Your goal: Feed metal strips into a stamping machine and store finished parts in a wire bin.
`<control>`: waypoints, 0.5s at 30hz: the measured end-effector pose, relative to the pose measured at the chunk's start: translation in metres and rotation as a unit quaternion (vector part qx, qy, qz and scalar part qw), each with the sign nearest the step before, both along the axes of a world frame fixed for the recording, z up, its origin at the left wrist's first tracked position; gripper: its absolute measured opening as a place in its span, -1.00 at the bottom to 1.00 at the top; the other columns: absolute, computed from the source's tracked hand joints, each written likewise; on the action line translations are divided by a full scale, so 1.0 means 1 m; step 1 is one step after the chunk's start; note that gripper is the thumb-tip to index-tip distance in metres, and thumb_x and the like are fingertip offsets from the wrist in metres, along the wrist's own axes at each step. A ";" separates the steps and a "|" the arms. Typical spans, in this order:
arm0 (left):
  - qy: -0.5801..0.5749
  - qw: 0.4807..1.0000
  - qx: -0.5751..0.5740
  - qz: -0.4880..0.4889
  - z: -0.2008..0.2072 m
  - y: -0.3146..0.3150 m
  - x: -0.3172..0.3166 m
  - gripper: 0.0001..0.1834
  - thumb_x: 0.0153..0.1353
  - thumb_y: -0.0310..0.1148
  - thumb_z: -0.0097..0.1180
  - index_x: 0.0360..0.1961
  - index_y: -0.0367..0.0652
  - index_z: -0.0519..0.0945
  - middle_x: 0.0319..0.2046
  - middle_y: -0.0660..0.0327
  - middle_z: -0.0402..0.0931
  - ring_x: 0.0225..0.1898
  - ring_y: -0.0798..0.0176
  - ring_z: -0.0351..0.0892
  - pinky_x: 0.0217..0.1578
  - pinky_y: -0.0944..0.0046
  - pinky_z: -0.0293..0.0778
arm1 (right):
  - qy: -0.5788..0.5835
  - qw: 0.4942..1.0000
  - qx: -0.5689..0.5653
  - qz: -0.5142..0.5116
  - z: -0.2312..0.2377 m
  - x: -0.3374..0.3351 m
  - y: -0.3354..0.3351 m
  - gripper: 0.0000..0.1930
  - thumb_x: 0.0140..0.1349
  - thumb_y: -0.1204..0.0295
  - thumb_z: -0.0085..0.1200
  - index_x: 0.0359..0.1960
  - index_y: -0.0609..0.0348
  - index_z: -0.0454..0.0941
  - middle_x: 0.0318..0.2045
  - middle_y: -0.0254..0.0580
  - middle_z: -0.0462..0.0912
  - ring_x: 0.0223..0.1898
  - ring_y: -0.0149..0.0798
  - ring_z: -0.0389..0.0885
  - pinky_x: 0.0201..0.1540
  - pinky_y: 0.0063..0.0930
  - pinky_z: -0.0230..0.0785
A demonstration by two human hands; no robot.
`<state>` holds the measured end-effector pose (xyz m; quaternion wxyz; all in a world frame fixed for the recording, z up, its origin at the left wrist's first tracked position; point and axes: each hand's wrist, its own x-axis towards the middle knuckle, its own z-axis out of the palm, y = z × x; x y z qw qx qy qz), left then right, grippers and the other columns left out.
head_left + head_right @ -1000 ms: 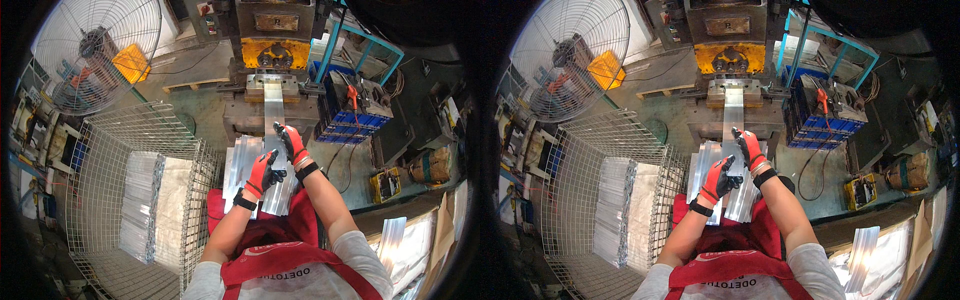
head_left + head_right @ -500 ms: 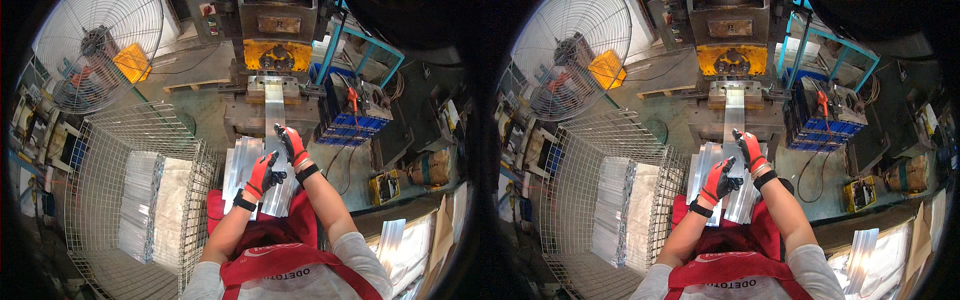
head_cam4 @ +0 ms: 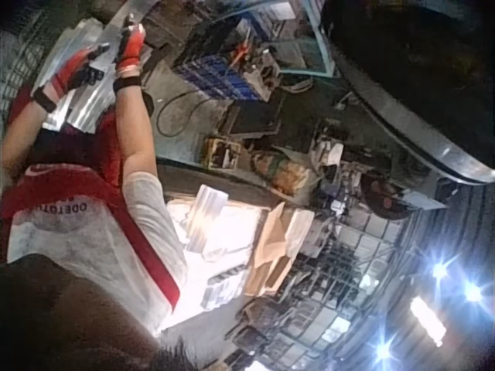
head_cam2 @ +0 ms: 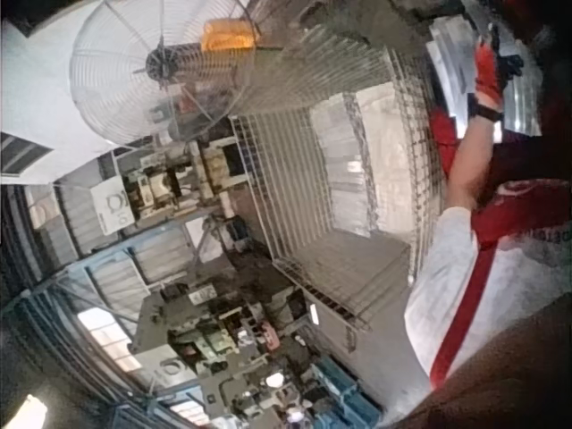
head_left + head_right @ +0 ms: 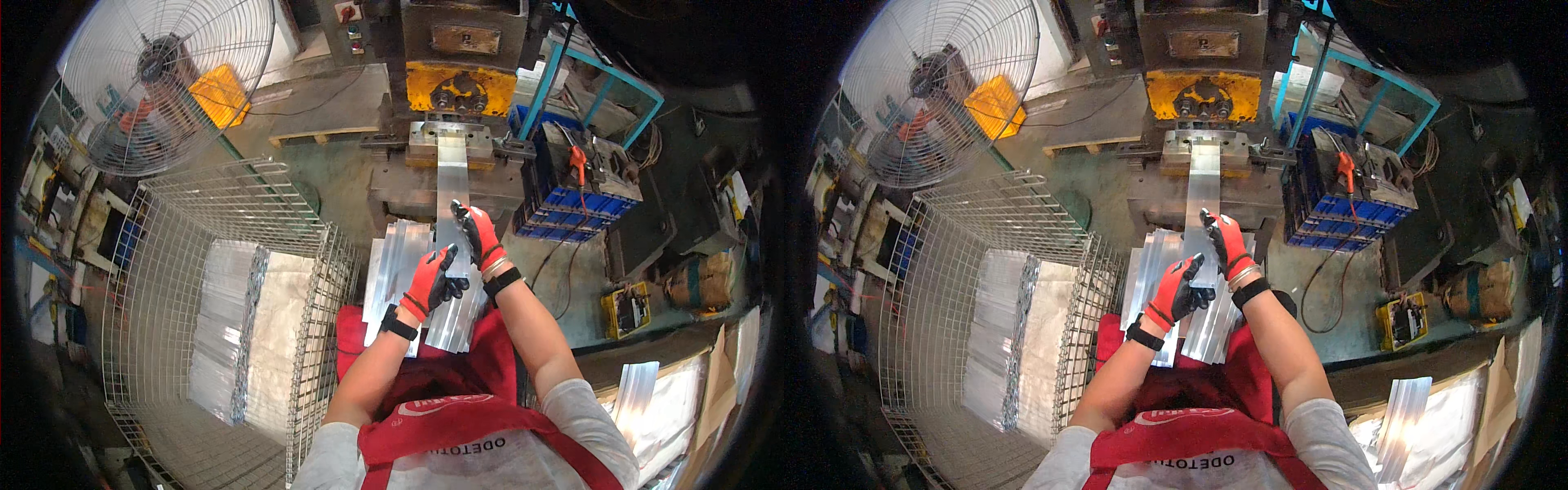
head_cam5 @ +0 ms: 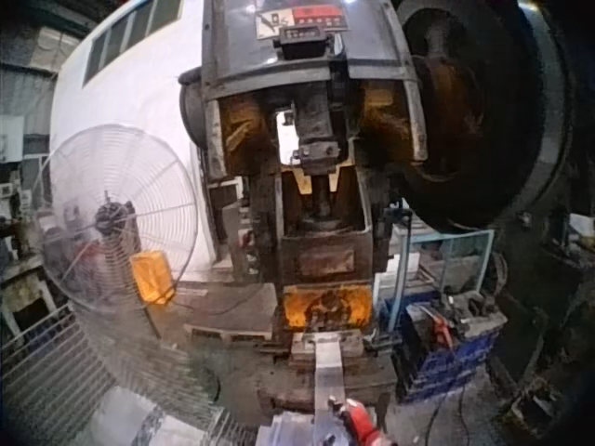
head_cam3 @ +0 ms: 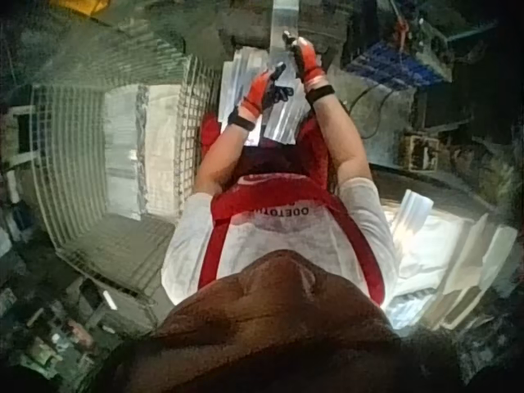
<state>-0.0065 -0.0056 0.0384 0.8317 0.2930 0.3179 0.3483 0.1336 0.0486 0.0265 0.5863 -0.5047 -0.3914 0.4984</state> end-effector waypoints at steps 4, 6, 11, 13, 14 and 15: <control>0.055 0.998 0.015 -0.035 0.022 -0.016 -0.006 -0.69 0.22 -0.08 -0.15 -0.27 -0.09 0.43 -0.67 0.23 0.42 -0.79 0.25 0.45 -0.82 0.35 0.32 | -0.144 0.983 0.110 0.037 -0.014 0.019 -0.009 -0.69 0.19 0.27 -0.14 -0.27 0.31 0.49 -0.42 -0.31 0.52 -0.35 -0.45 0.43 -0.23 -0.51 0.27; 0.054 0.996 0.066 -0.021 -0.011 -0.030 -0.015 -0.73 0.23 -0.15 -0.13 -0.19 -0.07 0.42 -0.60 0.18 0.45 -0.71 0.25 0.48 -0.72 0.37 0.37 | -0.052 0.985 0.152 0.058 -0.002 0.007 -0.034 -0.72 0.17 0.34 -0.10 -0.21 0.29 0.50 -0.30 -0.35 0.54 -0.30 -0.46 0.46 -0.25 -0.61 0.27; 0.109 0.982 0.094 -0.122 -0.002 -0.086 -0.041 -0.67 0.23 -0.36 -0.09 -0.03 -0.29 0.35 -0.40 0.26 0.45 -0.44 0.36 0.46 -0.39 0.46 0.38 | 0.069 0.995 0.064 0.028 -0.020 0.034 -0.073 -0.72 0.16 0.46 -0.11 -0.10 0.29 0.42 -0.19 -0.27 0.51 -0.18 -0.41 0.46 -0.13 -0.55 0.29; 0.019 0.979 0.107 -0.175 -0.014 -0.091 -0.052 -0.63 0.23 -0.25 -0.11 -0.02 -0.26 0.37 -0.32 0.23 0.45 -0.40 0.44 0.45 -0.38 0.44 0.39 | 0.139 0.988 0.034 0.062 -0.024 0.030 -0.091 -0.72 0.18 0.44 -0.12 -0.09 0.28 0.39 -0.19 -0.26 0.50 -0.15 -0.38 0.46 -0.05 -0.49 0.27; -0.002 0.972 0.125 -0.199 -0.037 -0.096 -0.059 -0.63 0.23 -0.27 -0.11 -0.01 -0.25 0.37 -0.26 0.19 0.42 -0.37 0.43 0.44 -0.38 0.41 0.39 | 0.193 0.978 0.015 0.081 -0.017 0.020 -0.099 -0.73 0.20 0.42 -0.14 -0.09 0.27 0.38 -0.21 -0.26 0.49 -0.15 -0.36 0.46 0.01 -0.43 0.26; -0.025 0.968 0.149 -0.198 -0.041 -0.098 -0.059 -0.60 0.22 -0.25 -0.11 0.02 -0.25 0.34 -0.23 0.20 0.42 -0.34 0.42 0.44 -0.33 0.41 0.38 | 0.245 0.964 -0.002 0.099 -0.012 0.011 -0.106 -0.74 0.23 0.39 -0.15 -0.10 0.26 0.37 -0.23 -0.27 0.48 -0.16 -0.34 0.46 0.07 -0.38 0.24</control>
